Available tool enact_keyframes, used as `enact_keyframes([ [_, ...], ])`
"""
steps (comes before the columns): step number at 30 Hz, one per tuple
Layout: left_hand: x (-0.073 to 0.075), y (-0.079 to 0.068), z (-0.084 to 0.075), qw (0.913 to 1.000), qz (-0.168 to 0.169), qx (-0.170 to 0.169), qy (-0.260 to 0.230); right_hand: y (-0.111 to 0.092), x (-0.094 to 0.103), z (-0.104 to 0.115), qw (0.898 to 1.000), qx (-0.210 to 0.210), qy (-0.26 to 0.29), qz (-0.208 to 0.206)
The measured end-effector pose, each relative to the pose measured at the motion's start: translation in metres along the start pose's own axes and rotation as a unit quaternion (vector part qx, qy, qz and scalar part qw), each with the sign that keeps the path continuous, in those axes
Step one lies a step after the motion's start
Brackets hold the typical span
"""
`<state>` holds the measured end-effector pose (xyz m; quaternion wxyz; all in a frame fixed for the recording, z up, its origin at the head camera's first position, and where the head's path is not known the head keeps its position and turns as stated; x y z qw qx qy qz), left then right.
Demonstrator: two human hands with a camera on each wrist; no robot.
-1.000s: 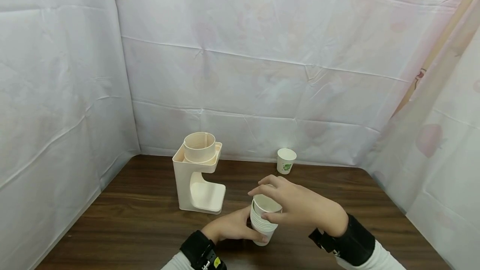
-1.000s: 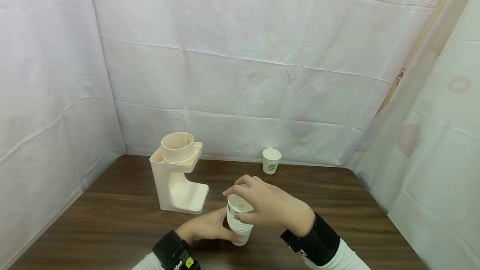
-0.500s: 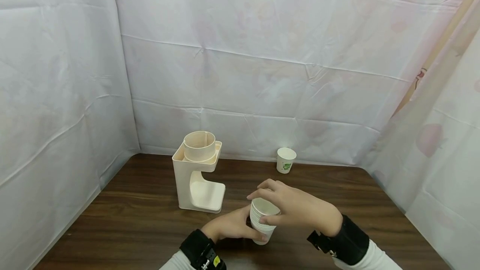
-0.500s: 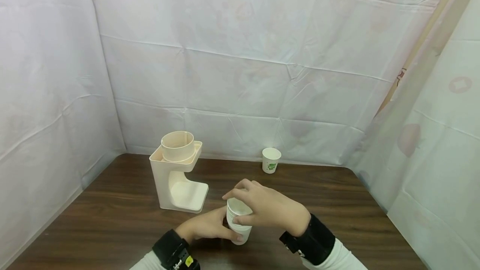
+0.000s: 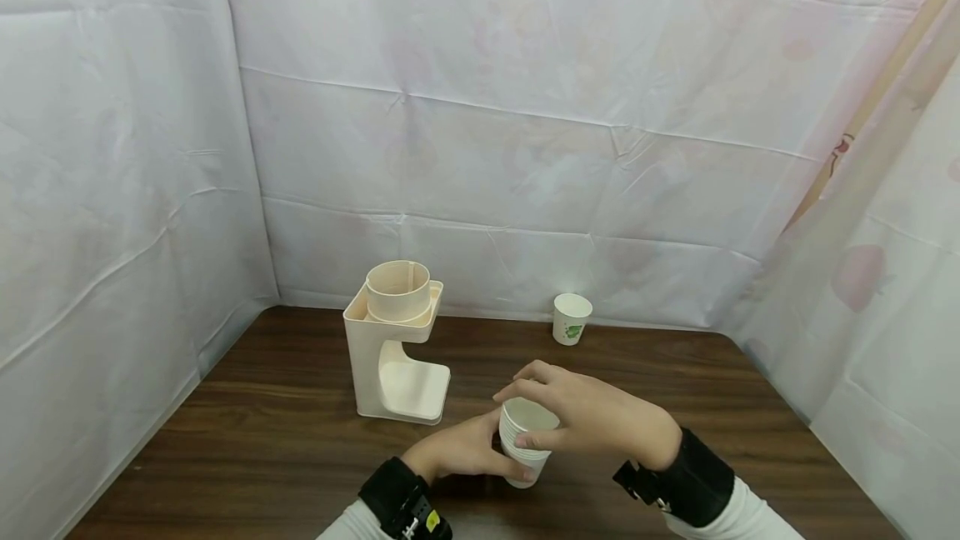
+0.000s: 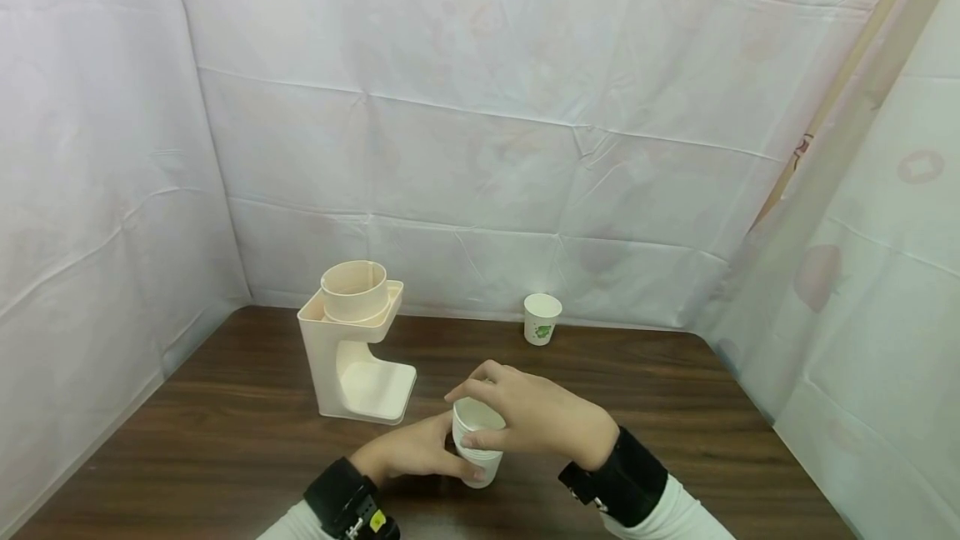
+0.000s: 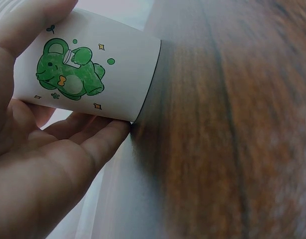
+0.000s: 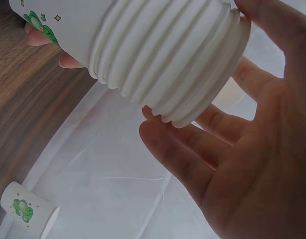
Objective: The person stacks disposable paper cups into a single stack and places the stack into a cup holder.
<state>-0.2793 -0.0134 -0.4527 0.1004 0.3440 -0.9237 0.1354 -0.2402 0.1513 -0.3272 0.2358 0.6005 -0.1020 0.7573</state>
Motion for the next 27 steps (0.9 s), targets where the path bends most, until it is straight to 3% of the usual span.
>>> enact_keyframes([
  [14,-0.0012,0.0003,0.0013,0.9993,0.031,-0.019,-0.013,0.0000,-0.0037,-0.0017,1.000,-0.004,0.004,0.005],
  [27,-0.0011,0.0002,0.0000,0.9998,0.015,-0.008,-0.012,-0.0019,-0.0045,-0.0031,1.000,-0.005,0.009,0.003],
])
Point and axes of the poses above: each hand's wrist, its own y-axis towards the middle knuckle, its own x-axis out of the back of the hand, z = x × y, the point moved 3 cm from there along y, towards the middle knuckle, and after that the axes turned 11 degrees about x, right-handed, at the moved point
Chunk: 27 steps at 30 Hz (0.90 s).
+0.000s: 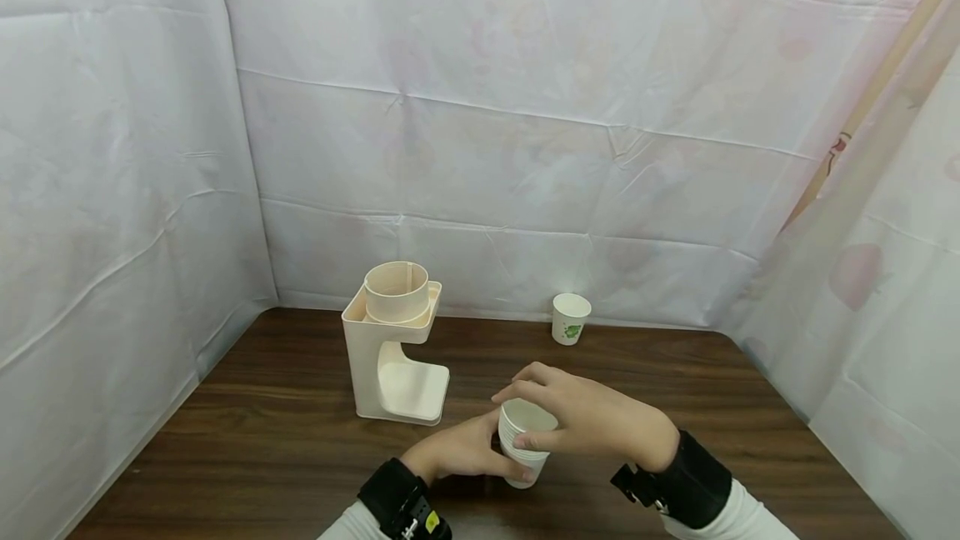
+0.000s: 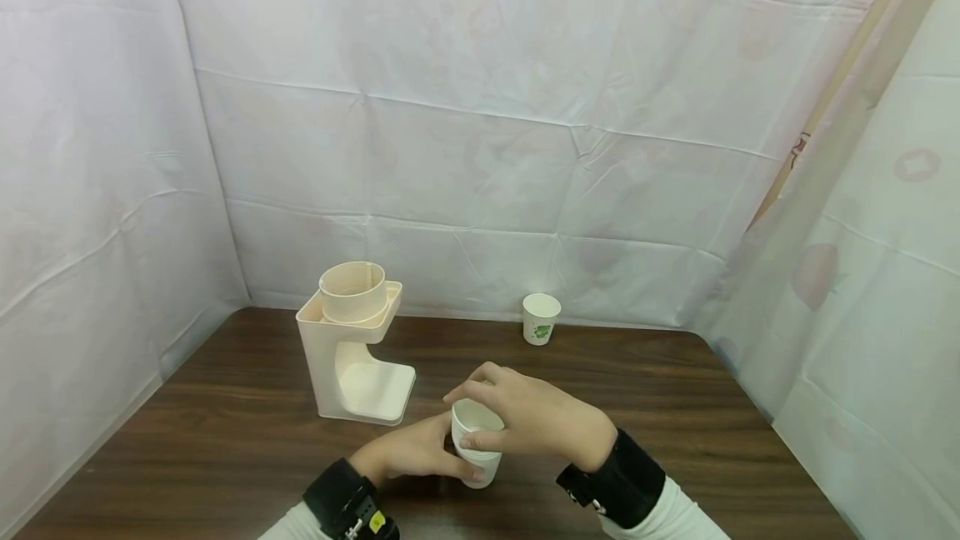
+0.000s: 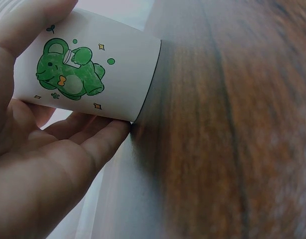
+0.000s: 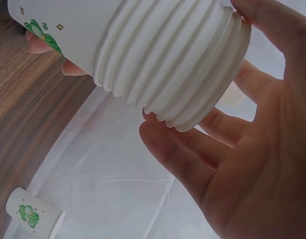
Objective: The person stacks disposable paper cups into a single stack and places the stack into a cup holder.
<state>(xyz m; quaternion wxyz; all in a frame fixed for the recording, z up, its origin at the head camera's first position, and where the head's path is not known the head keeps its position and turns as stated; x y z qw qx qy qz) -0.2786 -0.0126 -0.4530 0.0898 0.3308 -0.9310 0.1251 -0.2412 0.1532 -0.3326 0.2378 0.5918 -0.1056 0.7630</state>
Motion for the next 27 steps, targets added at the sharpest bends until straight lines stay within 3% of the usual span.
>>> enact_keyframes([
  [9,0.001,0.001,0.001,0.9998,-0.015,0.007,0.009,-0.003,0.002,0.000,1.000,-0.004,0.008,-0.004],
  [15,0.001,0.001,0.001,0.9999,-0.005,-0.014,0.000,-0.011,0.008,-0.003,1.000,-0.007,0.006,-0.016],
  [21,0.001,0.001,0.001,0.9995,-0.001,-0.030,0.001,-0.019,0.017,-0.008,0.999,-0.031,-0.005,-0.016],
  [27,0.001,0.000,0.000,0.9997,-0.009,-0.023,0.007,-0.025,0.022,-0.014,0.998,-0.054,-0.006,-0.011],
])
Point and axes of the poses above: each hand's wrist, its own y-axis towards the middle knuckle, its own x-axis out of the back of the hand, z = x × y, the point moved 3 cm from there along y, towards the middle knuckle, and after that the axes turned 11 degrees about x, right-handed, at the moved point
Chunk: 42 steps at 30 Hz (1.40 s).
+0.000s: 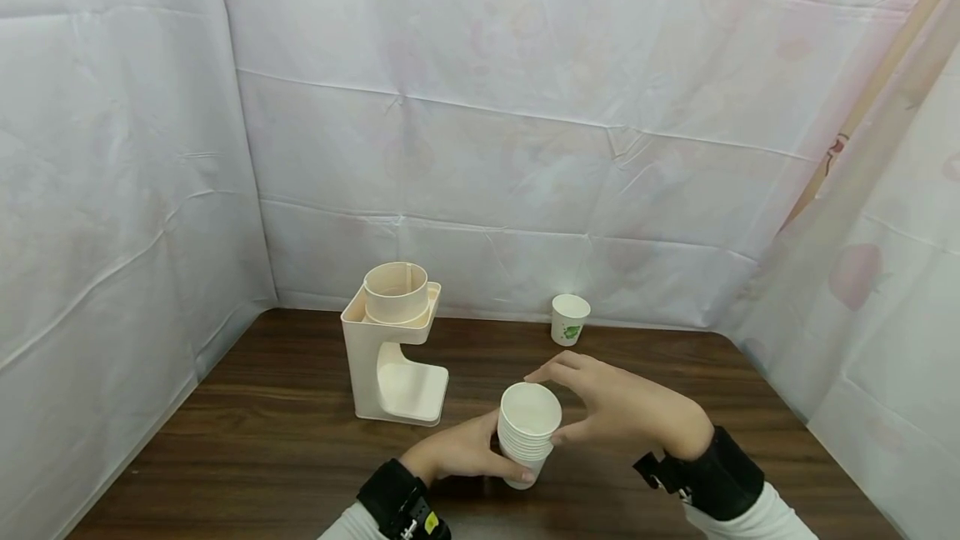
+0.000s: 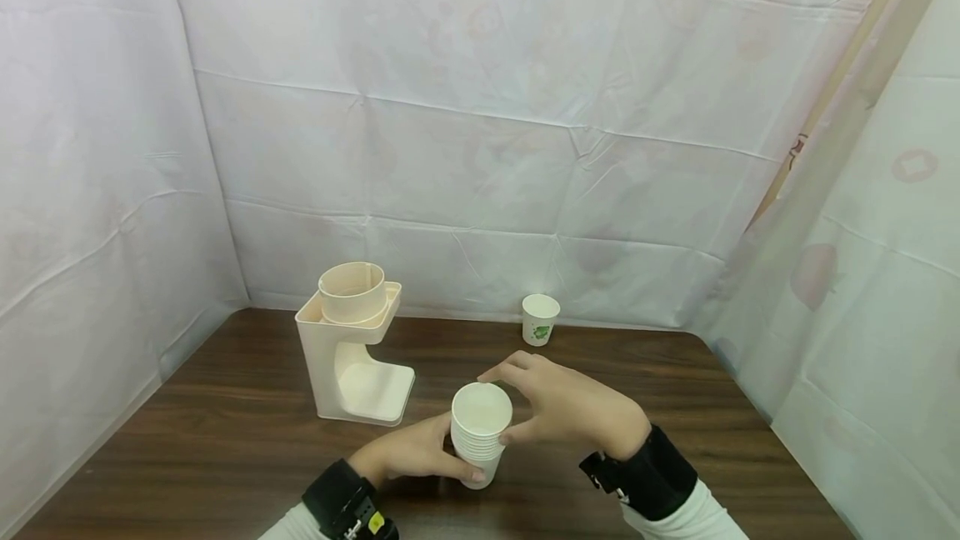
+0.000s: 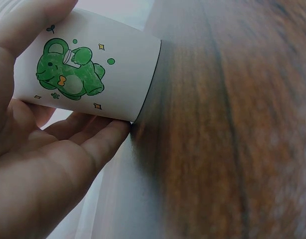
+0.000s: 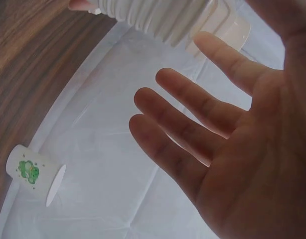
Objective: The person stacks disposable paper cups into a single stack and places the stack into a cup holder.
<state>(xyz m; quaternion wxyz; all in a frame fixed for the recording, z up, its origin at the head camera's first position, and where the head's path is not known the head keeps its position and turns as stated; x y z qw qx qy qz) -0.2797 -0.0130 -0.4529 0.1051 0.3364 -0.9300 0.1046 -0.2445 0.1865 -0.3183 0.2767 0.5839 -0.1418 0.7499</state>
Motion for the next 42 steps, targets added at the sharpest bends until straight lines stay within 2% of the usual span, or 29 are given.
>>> enact_keyframes([
  [11,0.000,0.000,0.000,1.0000,-0.004,-0.001,0.002,-0.001,0.003,-0.010,1.000,-0.002,-0.011,0.003],
  [18,0.000,0.000,0.001,1.0000,-0.007,0.003,-0.001,0.000,0.001,-0.018,1.000,-0.019,-0.010,-0.002],
  [29,0.000,0.001,0.000,0.9999,-0.006,0.005,-0.006,0.005,0.004,-0.042,0.998,-0.015,-0.032,-0.056],
  [36,-0.001,0.002,0.001,0.9998,-0.012,0.011,-0.005,0.011,0.003,-0.060,0.989,0.006,-0.080,-0.122],
  [42,0.000,0.002,0.002,0.9998,-0.015,0.012,-0.003,0.013,-0.001,-0.071,0.984,0.004,-0.096,-0.153],
])
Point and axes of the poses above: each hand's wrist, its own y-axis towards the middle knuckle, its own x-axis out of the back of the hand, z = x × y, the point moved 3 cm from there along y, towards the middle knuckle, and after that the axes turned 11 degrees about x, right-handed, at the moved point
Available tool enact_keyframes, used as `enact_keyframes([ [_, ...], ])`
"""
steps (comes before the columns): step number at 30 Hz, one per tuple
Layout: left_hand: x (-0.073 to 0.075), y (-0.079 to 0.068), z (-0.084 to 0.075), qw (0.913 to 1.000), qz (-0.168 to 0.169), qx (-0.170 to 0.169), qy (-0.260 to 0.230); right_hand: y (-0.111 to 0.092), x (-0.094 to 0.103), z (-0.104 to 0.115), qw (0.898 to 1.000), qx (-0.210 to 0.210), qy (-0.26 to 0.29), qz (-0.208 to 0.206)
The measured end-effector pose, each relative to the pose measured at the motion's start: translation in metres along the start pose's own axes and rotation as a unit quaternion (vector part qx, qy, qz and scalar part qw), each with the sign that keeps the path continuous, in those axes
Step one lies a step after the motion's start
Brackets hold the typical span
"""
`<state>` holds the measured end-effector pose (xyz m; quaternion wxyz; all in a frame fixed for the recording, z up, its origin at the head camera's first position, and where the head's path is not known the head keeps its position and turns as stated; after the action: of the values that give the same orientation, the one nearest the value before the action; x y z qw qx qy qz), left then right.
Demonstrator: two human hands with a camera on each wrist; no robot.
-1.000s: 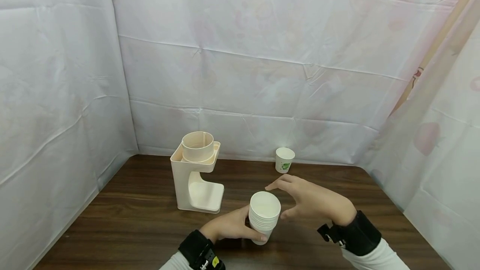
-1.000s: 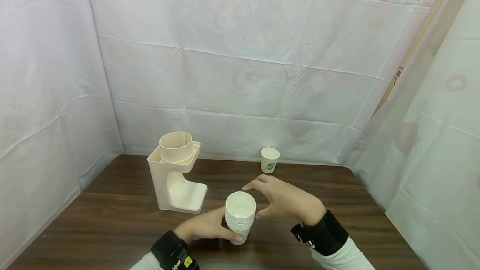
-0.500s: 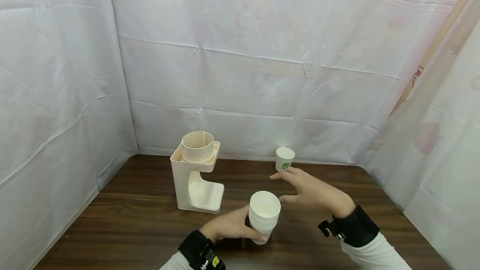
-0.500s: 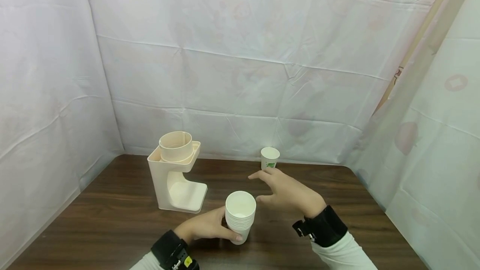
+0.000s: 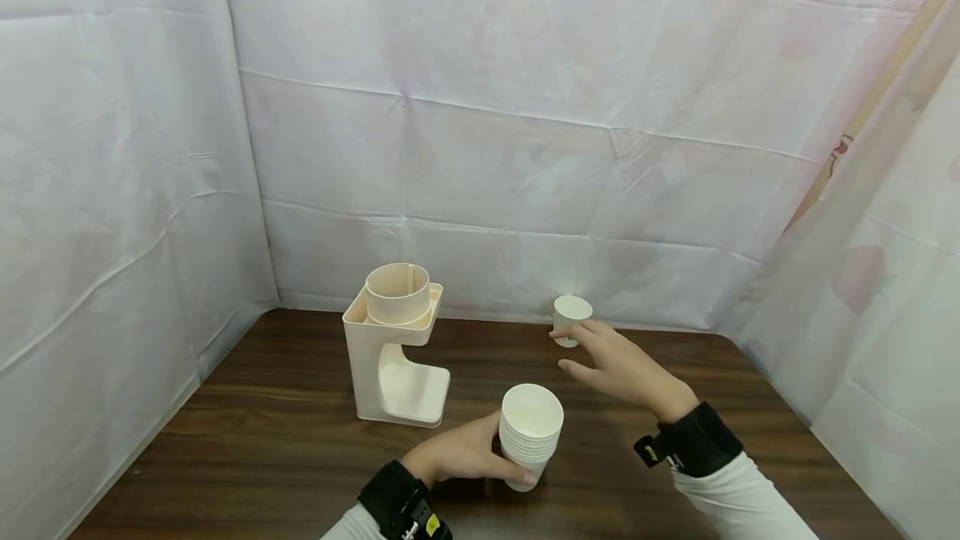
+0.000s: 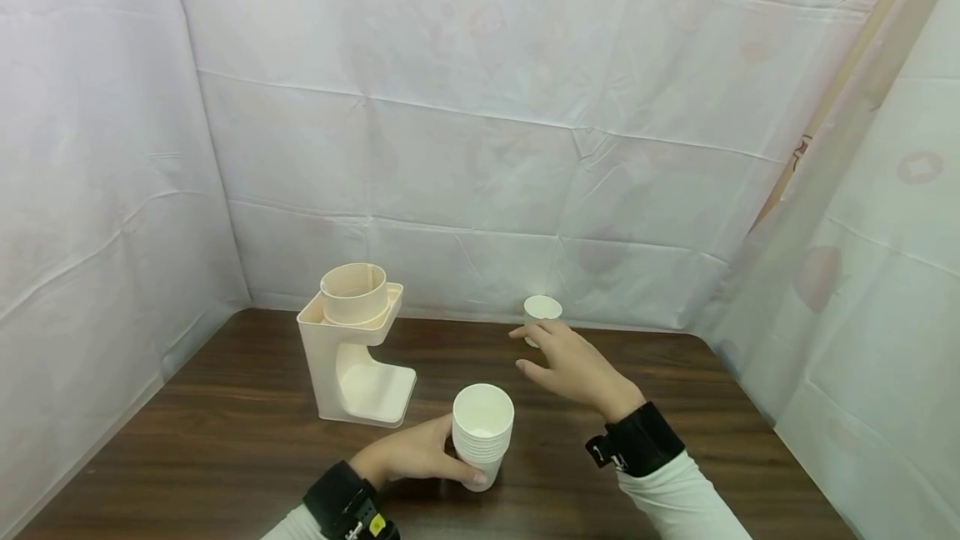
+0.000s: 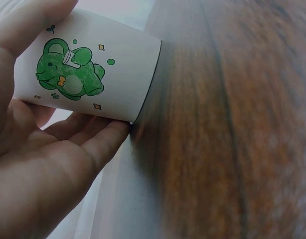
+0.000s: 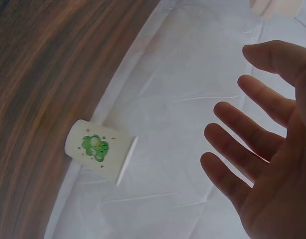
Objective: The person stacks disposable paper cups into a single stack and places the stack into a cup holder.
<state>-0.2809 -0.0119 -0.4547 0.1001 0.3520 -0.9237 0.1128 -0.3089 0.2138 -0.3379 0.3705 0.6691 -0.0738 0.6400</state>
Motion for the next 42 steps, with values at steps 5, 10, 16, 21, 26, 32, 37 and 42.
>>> enact_keyframes([
  [5,0.000,0.000,0.001,1.0000,-0.003,0.000,0.000,0.002,-0.008,-0.011,1.000,-0.010,-0.007,-0.014],
  [10,-0.001,0.000,0.002,0.9999,-0.010,0.003,-0.001,0.004,-0.015,-0.028,0.997,-0.025,-0.039,-0.060],
  [16,-0.001,0.000,0.001,1.0000,-0.007,0.001,-0.003,0.007,-0.019,-0.049,0.990,-0.065,-0.054,-0.115],
  [21,-0.002,-0.001,0.000,1.0000,0.000,0.001,-0.009,0.009,-0.026,-0.062,0.988,-0.086,-0.053,-0.114],
  [26,-0.003,-0.002,-0.001,0.9999,0.002,-0.001,-0.011,0.015,-0.032,-0.074,0.987,-0.103,-0.052,-0.113],
  [32,-0.002,-0.002,-0.002,0.9999,0.004,-0.003,-0.012,0.022,-0.039,-0.091,0.983,-0.158,-0.025,-0.096],
  [37,-0.003,-0.002,-0.001,0.9999,0.008,-0.005,-0.013,0.025,-0.043,-0.099,0.978,-0.186,0.000,-0.089],
  [42,-0.003,-0.003,-0.001,0.9999,0.007,-0.003,-0.007,0.027,-0.046,-0.104,0.975,-0.206,0.020,-0.081],
])
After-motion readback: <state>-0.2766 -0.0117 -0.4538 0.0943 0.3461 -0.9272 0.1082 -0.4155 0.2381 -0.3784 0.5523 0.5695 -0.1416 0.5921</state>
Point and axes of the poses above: each hand's wrist, its own y-axis towards the middle knuckle, its own x-axis out of the back of the hand, z = x × y, the point moved 3 cm from there along y, towards the middle knuckle, and after that the axes turned 11 degrees about x, right-handed, at the moved point
